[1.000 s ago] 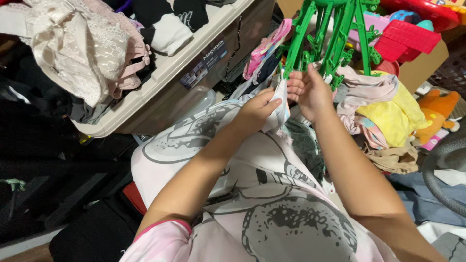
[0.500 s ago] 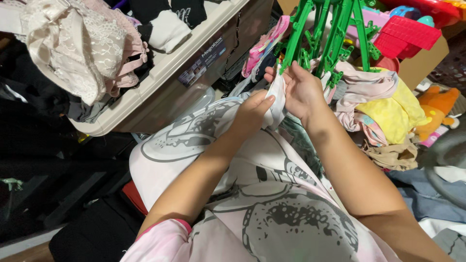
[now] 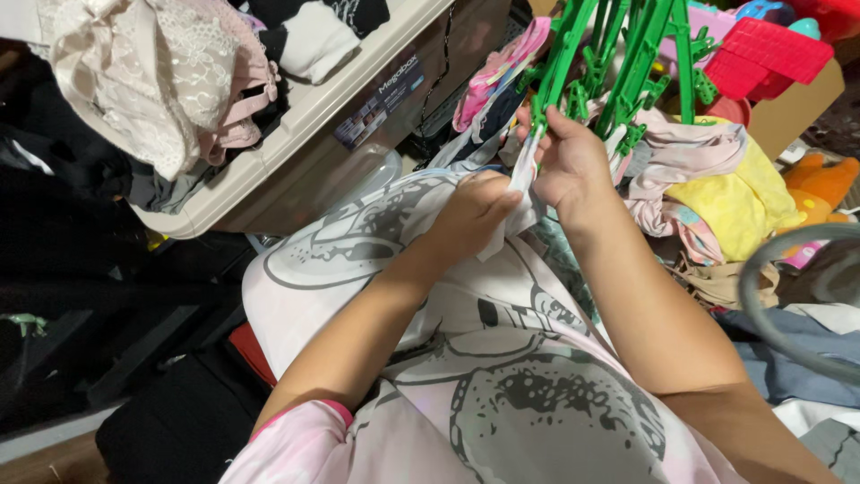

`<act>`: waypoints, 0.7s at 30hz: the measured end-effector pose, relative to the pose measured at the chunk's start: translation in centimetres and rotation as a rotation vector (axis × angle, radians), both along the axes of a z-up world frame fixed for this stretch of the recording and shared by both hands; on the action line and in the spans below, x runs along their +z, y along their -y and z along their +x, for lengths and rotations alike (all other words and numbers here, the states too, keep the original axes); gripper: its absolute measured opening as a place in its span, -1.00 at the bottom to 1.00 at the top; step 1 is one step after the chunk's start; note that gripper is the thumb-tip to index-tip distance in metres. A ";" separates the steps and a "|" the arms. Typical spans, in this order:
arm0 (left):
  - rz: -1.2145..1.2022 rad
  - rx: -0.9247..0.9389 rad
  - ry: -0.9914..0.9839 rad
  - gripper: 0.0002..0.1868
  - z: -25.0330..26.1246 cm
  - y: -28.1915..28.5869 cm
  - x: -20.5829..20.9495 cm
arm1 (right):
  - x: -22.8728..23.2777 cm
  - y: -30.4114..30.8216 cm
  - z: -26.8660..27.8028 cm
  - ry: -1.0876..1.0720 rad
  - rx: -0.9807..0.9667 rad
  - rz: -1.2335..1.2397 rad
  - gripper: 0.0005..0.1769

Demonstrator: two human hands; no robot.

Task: The person sits on the floor and folds various small clothing items, including socks and underwear, from a pile. They fold each item by hand and place it into a neat stack on their lap.

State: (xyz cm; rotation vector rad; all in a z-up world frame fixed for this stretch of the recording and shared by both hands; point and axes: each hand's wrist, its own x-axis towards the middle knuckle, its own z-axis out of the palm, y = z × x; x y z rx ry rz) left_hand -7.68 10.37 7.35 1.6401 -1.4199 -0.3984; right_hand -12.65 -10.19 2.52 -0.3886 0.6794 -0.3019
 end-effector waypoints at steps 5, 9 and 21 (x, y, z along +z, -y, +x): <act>-0.075 -0.065 0.082 -0.78 -2.3 -3.5 0.6 | 1.2 1.2 0.5 -0.061 -0.015 -0.136 -0.81; 0.208 0.156 -0.440 -0.68 -1.6 -5.8 1.6 | 0.4 1.1 0.1 -0.049 0.110 -0.282 -0.86; -0.021 0.232 -0.721 -0.74 -1.4 -3.9 0.0 | -3.9 -1.4 -2.5 0.097 0.258 -0.076 -0.57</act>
